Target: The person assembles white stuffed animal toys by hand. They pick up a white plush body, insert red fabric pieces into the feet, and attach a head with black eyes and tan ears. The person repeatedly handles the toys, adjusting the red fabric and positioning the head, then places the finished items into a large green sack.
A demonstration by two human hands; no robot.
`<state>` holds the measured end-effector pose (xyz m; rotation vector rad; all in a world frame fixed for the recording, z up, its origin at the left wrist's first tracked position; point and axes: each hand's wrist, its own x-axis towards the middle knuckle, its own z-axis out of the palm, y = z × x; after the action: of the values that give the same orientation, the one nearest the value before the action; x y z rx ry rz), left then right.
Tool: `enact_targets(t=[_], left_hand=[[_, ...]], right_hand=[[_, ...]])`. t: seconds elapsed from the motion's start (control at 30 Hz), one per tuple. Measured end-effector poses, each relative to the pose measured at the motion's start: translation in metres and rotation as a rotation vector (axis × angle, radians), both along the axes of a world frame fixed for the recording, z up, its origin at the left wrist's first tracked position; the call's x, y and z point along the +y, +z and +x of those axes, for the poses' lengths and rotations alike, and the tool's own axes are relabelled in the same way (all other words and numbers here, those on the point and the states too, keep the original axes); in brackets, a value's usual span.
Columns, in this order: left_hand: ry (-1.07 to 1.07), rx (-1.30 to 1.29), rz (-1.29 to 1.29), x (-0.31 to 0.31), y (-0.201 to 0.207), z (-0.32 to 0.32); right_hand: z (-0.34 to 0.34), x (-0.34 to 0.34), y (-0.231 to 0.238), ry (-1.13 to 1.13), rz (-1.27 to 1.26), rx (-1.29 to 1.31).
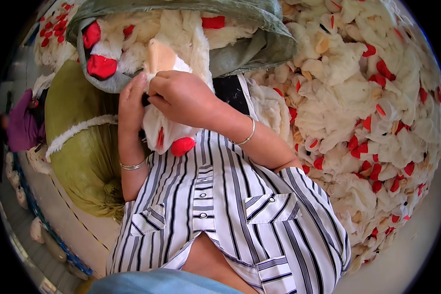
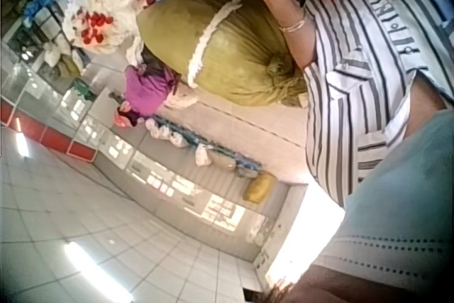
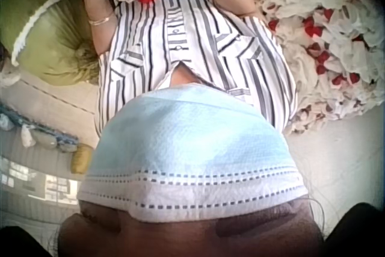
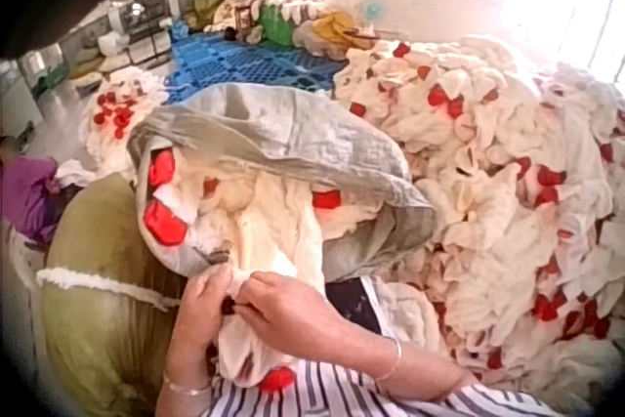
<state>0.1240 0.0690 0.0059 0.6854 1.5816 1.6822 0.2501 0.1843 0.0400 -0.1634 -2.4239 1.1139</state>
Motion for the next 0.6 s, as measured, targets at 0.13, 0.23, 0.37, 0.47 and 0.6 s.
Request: enact_targets(t=[0.13,0.23,0.37,0.47,0.6], left_hand=[[-0.184,-0.122,-0.023,-0.019,0.005,-0.014],[-0.327,-0.061,-0.067,-0.028,0.014,-0.01],[-0.027,-0.218,0.018,-0.014,0.017,0.001],[0.08,-0.137,0.069,-0.01,0.025,0.014],[0.228,-0.429,0.08,-0.001,0.021,0.014]], right_hand=[[0.012,0.018,0.006,-0.108,-0.166,0.046],[0.013,0.026,0.01,-0.255,-0.343,0.063],[0.013,0.003,0.044,-0.007,-0.16,0.344],[0.009,-0.022,0.041,0.127,-0.035,-0.062],[0.001,-0.011,0.028,-0.03,0.026,-0.267]])
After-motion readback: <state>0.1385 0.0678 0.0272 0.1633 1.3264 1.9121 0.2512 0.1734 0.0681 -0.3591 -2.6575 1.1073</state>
